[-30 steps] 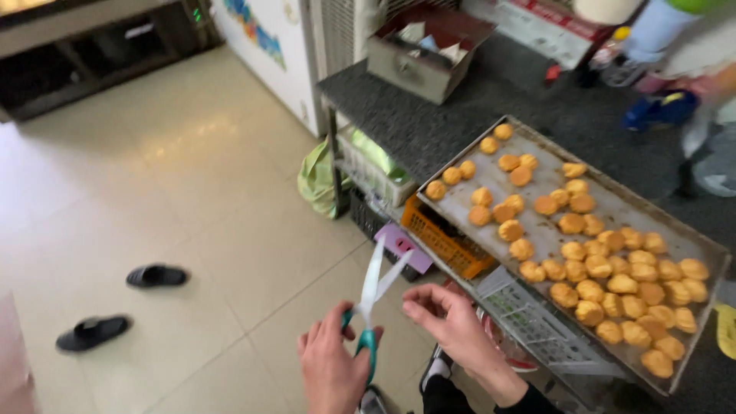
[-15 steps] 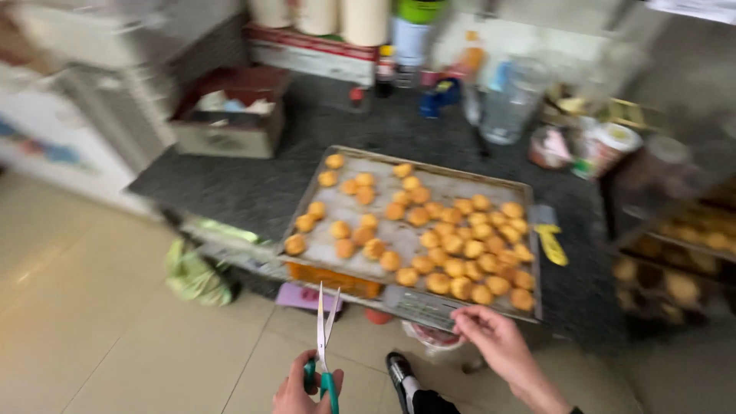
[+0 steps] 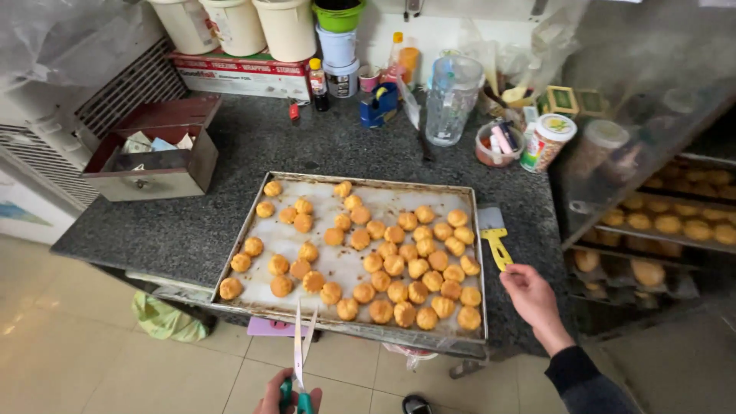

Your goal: The person retrieves a tray of small pastries from a rack, places it on a work surface, and uses a metal scraper and their hands to loosen and inspect the pastries.

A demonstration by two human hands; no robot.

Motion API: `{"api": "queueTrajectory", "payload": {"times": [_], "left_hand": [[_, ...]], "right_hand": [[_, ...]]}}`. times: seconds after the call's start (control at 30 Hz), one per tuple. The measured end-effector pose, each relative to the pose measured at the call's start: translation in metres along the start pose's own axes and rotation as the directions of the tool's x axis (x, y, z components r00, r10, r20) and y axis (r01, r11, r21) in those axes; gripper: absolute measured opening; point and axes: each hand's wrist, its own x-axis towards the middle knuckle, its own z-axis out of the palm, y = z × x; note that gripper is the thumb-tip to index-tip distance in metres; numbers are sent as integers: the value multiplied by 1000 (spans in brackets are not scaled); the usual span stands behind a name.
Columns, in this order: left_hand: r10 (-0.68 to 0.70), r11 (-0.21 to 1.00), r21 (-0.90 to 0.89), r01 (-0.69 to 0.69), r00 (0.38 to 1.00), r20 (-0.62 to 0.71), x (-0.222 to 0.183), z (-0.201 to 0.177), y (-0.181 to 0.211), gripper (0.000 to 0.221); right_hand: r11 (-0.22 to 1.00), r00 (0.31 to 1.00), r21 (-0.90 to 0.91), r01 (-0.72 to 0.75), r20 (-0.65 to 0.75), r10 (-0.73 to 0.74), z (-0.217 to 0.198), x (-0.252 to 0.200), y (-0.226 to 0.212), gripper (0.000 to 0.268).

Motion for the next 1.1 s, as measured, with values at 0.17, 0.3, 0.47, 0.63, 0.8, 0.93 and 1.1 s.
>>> {"api": "queueTrajectory", "payload": {"times": [0.17,0.3,0.47,0.63,0.8,0.93,1.1], "left_hand": [[-124,961,259,101,989,76,-10,22,48,67],[-92,937,341,73,995,38,-22,61,43,68],[26,930,365,-47,998,62,-42,86,56,70],[19,885,461,-66,994,108,-40,83,71,74],[-76,862,507,-10,986,148,-24,85,69,79],[-75,880,474,-35,975,211,-21,86,82,80],[106,916,369,-157,982,154,-45,107,87,75]], "right_hand": [[854,994,-509,106,36,-102,3,105,45,64],[765,968,-600,235,76,-238,23,153,68,67],[694,984,-701,167,168,-67,29,144,30,87],[822,991,-553,135,90,-102,27,145,24,96],[860,984,-504,74,-101,-144,-4,128,13,86],[797,961,-587,139,-116,-253,-26,148,52,88],[504,900,-842,194,-52,-433,-33,163,100,63]]}}
